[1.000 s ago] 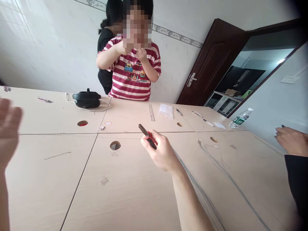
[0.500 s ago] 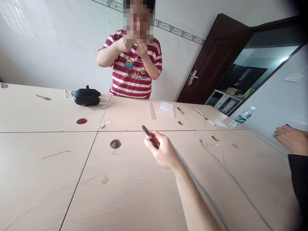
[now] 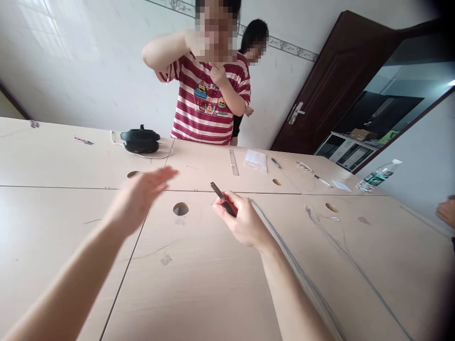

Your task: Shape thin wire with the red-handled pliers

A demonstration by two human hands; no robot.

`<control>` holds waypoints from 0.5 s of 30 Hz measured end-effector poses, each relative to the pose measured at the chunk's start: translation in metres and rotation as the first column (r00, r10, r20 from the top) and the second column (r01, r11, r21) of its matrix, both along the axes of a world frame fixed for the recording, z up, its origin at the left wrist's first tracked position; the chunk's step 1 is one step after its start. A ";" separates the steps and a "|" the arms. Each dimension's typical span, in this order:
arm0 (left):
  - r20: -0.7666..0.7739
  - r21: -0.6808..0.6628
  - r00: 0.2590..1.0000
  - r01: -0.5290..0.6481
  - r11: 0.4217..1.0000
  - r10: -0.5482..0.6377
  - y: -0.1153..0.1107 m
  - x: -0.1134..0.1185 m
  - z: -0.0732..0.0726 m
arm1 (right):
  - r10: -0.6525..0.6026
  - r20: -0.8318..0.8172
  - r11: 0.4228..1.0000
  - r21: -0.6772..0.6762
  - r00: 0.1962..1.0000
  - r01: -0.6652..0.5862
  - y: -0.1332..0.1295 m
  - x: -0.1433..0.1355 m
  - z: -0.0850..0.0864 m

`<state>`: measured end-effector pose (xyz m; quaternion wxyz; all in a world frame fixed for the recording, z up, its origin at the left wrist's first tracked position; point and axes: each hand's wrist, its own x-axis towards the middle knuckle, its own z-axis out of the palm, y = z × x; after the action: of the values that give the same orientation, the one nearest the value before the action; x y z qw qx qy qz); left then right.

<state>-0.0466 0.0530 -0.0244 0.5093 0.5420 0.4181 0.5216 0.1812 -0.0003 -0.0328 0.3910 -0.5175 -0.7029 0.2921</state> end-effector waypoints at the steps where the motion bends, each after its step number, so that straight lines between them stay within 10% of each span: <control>1: 0.055 -0.030 0.988 0.144 0.989 -0.142 0.001 0.011 -0.009 | 0.013 -0.009 1.000 -0.010 1.000 -0.013 0.000 -0.002 0.001; 5: 0.129 -0.205 0.790 0.613 0.763 -0.600 0.000 0.041 -0.039 | -0.007 0.014 1.000 -0.005 1.000 0.007 0.002 -0.001 0.004; 10: 0.094 -0.364 0.555 0.792 0.491 -0.826 -0.025 0.037 -0.035 | -0.037 -0.023 0.999 0.024 0.999 0.038 0.008 0.012 0.000; 15: 0.139 -0.317 0.655 0.740 0.593 -0.743 -0.060 0.034 0.017 | -0.074 -0.117 0.997 0.025 0.990 0.077 0.012 0.009 -0.007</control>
<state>-0.0123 -0.0069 -0.0075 0.7650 0.5698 0.2416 0.1782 0.1898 0.0114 -0.0395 0.4497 -0.5200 -0.6630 0.2962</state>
